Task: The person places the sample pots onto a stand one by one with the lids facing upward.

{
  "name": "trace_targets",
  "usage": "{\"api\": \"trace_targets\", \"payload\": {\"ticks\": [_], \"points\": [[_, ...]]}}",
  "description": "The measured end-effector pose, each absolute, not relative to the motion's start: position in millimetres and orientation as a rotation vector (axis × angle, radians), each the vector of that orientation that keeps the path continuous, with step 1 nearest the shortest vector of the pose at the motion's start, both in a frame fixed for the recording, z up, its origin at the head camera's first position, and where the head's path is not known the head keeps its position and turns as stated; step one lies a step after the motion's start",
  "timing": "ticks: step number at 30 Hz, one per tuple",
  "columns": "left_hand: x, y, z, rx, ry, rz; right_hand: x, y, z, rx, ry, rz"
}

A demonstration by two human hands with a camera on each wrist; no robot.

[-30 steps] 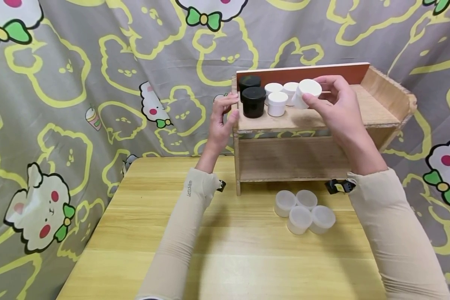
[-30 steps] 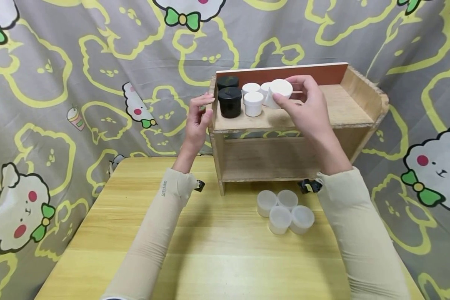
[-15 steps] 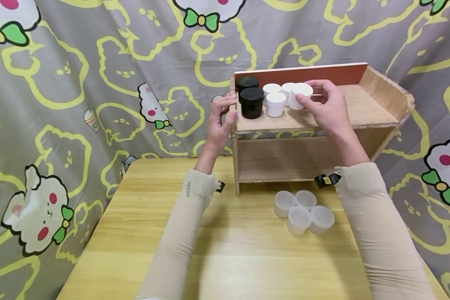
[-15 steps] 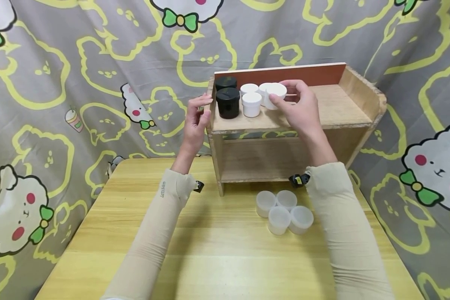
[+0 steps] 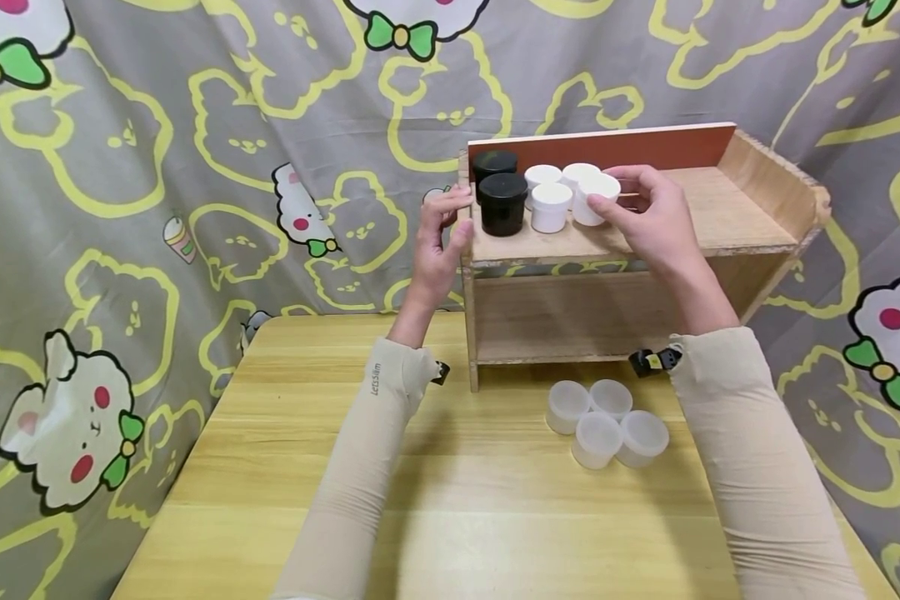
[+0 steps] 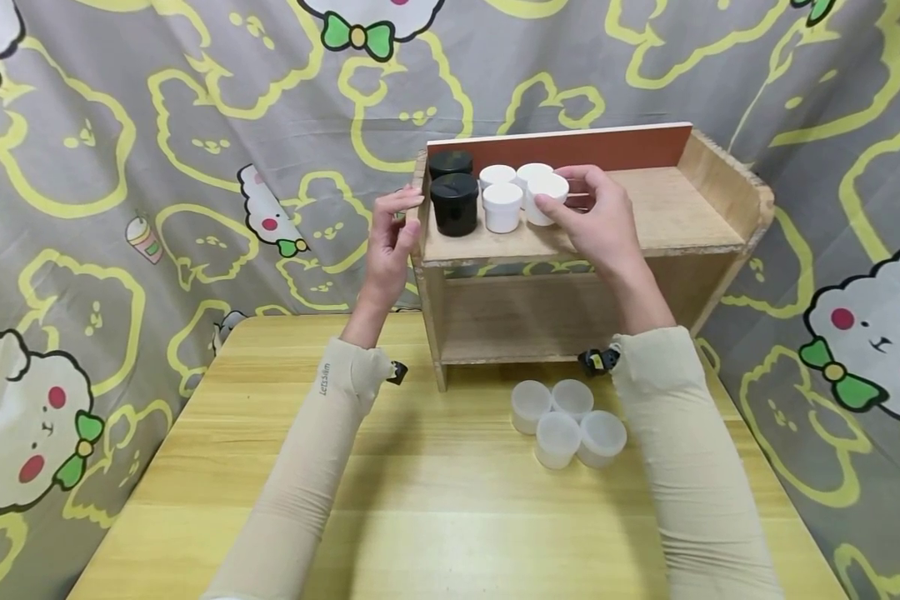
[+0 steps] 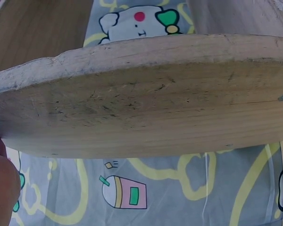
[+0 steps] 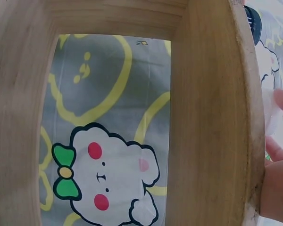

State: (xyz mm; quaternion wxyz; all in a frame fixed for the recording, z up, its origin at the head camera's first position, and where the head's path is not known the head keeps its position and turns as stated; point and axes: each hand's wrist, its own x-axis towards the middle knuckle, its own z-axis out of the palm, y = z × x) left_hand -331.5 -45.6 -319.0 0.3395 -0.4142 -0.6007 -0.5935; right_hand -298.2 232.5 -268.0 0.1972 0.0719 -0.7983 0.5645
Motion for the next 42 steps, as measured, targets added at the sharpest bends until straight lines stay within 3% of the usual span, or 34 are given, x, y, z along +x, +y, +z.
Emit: {"api": "trace_targets", "payload": {"ticks": [42], "points": [[-331.2,-46.1,-318.5,-1.078,-1.568,-1.554,-296.3,229.6,-266.3,0.12,-2.415,1.39]]}}
